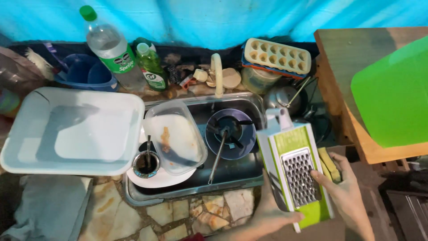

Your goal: Washing and rinsing various kitchen items including bowls, plates, and a grater in a sink.

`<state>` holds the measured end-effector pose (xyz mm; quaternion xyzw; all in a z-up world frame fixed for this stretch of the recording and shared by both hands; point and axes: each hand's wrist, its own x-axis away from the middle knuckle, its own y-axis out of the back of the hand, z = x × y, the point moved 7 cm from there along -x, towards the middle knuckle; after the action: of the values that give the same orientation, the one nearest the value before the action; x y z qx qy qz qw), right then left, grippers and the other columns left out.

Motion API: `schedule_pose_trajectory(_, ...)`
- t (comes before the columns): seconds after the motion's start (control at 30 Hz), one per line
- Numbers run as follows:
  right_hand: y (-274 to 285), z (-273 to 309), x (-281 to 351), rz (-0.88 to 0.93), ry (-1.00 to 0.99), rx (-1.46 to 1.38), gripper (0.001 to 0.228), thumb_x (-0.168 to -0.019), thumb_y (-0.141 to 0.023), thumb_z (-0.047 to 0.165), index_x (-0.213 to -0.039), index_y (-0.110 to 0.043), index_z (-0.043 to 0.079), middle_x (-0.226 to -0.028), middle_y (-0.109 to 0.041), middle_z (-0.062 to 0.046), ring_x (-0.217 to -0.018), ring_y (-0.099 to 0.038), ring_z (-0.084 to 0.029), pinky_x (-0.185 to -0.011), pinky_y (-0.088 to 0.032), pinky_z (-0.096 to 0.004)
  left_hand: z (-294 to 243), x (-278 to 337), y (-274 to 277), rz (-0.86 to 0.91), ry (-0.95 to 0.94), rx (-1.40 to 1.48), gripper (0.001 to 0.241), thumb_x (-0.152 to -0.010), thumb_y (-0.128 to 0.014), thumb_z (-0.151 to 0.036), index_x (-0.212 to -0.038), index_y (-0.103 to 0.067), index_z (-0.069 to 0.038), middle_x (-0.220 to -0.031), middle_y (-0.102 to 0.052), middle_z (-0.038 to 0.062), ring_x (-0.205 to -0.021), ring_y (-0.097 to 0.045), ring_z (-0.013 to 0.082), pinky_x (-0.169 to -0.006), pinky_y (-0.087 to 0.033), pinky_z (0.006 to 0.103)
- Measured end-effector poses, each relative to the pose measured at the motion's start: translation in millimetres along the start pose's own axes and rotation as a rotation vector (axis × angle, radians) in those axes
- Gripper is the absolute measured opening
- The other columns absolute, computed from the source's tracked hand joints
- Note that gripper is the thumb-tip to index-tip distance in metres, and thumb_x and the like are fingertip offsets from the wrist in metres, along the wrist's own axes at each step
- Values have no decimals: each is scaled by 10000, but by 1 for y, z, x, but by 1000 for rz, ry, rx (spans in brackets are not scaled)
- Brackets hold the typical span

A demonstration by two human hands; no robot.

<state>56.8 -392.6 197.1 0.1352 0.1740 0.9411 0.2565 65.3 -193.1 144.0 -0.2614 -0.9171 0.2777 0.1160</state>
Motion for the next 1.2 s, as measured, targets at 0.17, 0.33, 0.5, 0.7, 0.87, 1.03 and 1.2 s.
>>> schedule_pose_trajectory(0.17, 23, -39, -4, 116, -77, 251, 656, -796, -789, 195, -1384, -539, 46, -1193, -692, -124, -1046, -636, -161, -883, -525, -327, 39, 13, -47, 104, 199, 650, 1416, -707, -815, 36, -1632, 242, -145, -1590, -355, 164, -1498, -377, 336, -1223, -383, 449)
schedule_pose_trajectory(0.33, 30, -54, -15, 165, -16, 405, 634, -791, -805, 244, -1348, -569, 54, -1155, -722, -128, -1038, -651, -158, -884, -529, -330, 100, 9, -45, 71, 322, 518, 1418, -738, -829, 7, -1567, 312, -144, -1620, -330, 135, -1533, -369, 303, -1256, -367, 429)
schedule_pose_trajectory(0.5, 24, -11, -1, 50, 7, 643, 625, -759, -841, 284, -1324, -640, 107, -1073, -758, -138, -956, -717, -244, -839, -569, -372, 122, 13, -18, 63, 591, 280, 1404, -804, -844, -100, -1568, 335, -114, -1600, -330, 132, -1530, -383, 285, -1232, -347, 415)
schedule_pose_trajectory(0.7, -15, 67, 29, -219, 431, 834, 485, -822, -838, 267, -1267, -704, 131, -1178, -722, -147, -1018, -714, -312, -877, -563, -384, 35, 8, 80, -13, 318, -440, 551, -866, -738, -255, -1376, -553, -160, -1386, -628, 61, -1247, -614, 215, -1028, -505, 357)
schedule_pose_trajectory(0.87, -113, 90, 41, 54, 533, 367, 393, -853, -761, 225, -1203, -679, 68, -1116, -739, -135, -962, -732, -254, -830, -567, -355, -59, 29, 253, -722, -9, -1308, 257, -920, -591, -263, -1082, -639, -70, -1018, -736, 148, -917, -724, 324, -817, -555, 421)
schedule_pose_trajectory(1.03, -239, 35, 4, 203, 313, 169, 412, -939, -673, 255, -1296, -586, 69, -1079, -732, -176, -911, -734, -296, -781, -566, -378, -2, 83, 325, -833, 496, -1082, 397, -955, -648, -373, -1189, -602, -56, -1007, -753, 190, -916, -707, 331, -835, -536, 415)
schedule_pose_trajectory(1.2, -327, -9, -32, 104, 502, 142, 478, -989, -651, 244, -1384, -487, 31, -1201, -642, -312, -1030, -668, -454, -842, -535, -475, 59, 74, 379, -983, 164, -464, 643, -985, -589, -364, -1520, -337, -113, -1124, -689, 136, -847, -737, 232, -732, -537, 335)
